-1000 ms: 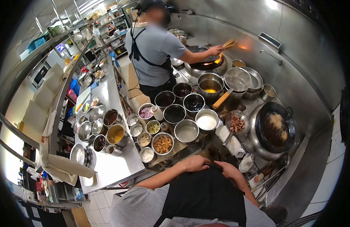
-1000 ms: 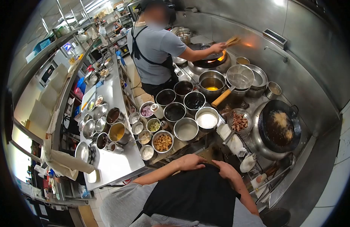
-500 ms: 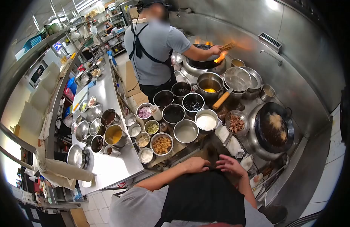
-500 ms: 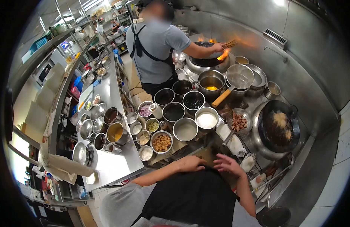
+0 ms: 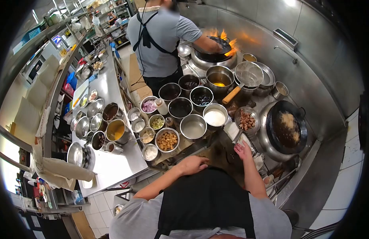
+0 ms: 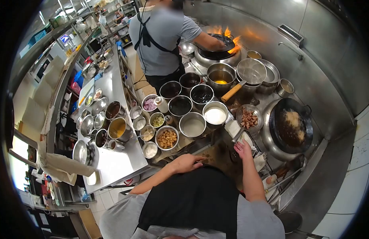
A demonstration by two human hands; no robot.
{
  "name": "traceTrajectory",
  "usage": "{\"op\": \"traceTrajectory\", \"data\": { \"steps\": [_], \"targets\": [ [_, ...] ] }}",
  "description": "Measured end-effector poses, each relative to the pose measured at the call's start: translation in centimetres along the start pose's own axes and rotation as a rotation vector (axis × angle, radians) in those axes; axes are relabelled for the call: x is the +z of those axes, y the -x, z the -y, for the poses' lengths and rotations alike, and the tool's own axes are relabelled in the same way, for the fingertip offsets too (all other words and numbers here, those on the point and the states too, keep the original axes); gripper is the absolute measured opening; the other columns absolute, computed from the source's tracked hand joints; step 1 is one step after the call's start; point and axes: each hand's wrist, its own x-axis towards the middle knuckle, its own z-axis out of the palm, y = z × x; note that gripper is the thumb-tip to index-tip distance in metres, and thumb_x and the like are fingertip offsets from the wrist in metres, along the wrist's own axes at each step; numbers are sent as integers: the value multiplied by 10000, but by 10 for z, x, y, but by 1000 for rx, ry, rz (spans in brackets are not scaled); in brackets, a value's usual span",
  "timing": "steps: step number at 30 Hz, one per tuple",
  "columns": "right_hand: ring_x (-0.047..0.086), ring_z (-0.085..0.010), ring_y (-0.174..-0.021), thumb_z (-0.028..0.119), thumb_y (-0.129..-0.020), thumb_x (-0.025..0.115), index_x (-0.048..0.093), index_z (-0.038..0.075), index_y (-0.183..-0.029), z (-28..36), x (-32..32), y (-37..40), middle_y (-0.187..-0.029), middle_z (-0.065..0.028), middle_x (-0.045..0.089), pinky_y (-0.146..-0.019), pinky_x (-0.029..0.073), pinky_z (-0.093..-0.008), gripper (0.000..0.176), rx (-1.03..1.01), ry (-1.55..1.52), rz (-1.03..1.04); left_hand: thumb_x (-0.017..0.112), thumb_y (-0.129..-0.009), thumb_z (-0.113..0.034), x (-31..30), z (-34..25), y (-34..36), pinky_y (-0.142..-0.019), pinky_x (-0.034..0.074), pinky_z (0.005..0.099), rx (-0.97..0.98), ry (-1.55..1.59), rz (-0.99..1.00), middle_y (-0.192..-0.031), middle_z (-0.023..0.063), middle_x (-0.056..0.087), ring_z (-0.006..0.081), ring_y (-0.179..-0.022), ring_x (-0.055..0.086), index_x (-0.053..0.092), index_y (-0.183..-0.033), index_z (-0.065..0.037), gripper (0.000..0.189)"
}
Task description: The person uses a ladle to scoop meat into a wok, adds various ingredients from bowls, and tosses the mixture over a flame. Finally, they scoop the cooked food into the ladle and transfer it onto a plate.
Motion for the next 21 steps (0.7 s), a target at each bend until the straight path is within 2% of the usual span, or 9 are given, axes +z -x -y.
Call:
{"op": "traceTrajectory", "data": {
  "steps": [2,5,7,11,13,16,18,21],
  "targets": [
    [554,-333,-1063,313,-900,638,432,82,-1257,1,9,3,-1192,-176,531,-903,502,-461,472,-55,11,24,540,-948,-321,0,2,7,-851,490,460,1,35,-18,-1043,219,667,389,-969,629,569,-1278,-72,414],
    [557,-316,-1034,302,-901,633,463,87,-1220,6,13,0,-1165,-153,545,-873,506,-446,421,-56,54,12,558,-936,-316,-10,9,21,-852,492,456,-14,51,-43,-1040,222,667,390,-964,630,560,-1287,-67,430],
    [557,-305,-1028,303,-898,635,473,97,-1215,8,13,-7,-1158,-144,551,-860,508,-445,412,-46,86,-8,570,-925,-305,-22,22,33,-856,493,451,-23,-75,-151,-1032,225,668,392,-959,632,559,-1286,-57,438],
    [570,-274,-986,296,-884,642,507,123,-1194,7,15,-13,-1109,-120,570,-808,520,-443,380,-58,227,-63,613,-891,-296,-51,50,62,-870,493,431,-129,-66,-248,-1073,225,660,390,-971,635,565,-1281,-49,465],
    [576,-268,-967,288,-881,641,516,125,-1188,3,20,-21,-1084,-116,576,-790,527,-440,369,-84,244,-76,627,-878,-301,-59,58,73,-878,492,423,-261,-110,-279,-1118,220,652,382,-984,638,566,-1281,-48,479],
    [586,-268,-935,278,-874,648,536,117,-1183,-7,0,-46,-1049,-109,577,-760,535,-427,366,-148,255,-183,618,-876,-299,-48,63,80,-911,482,425,-282,-43,-235,-1119,226,648,374,-1041,619,585,-1249,-33,460],
    [583,-272,-958,283,-886,642,529,117,-1209,-9,7,-37,-1095,-113,568,-767,530,-420,380,-182,171,-230,620,-878,-293,-37,69,77,-916,479,421,-204,-28,-167,-1131,217,648,371,-1047,618,576,-1260,-29,467],
    [582,-281,-973,327,-914,612,532,115,-1218,-12,16,-24,-1136,-115,561,-775,528,-424,379,-192,103,-268,645,-876,-241,-20,68,80,-895,498,393,-219,37,-100,-1171,199,650,336,-1054,646,550,-1304,-41,481]
  ]
}}
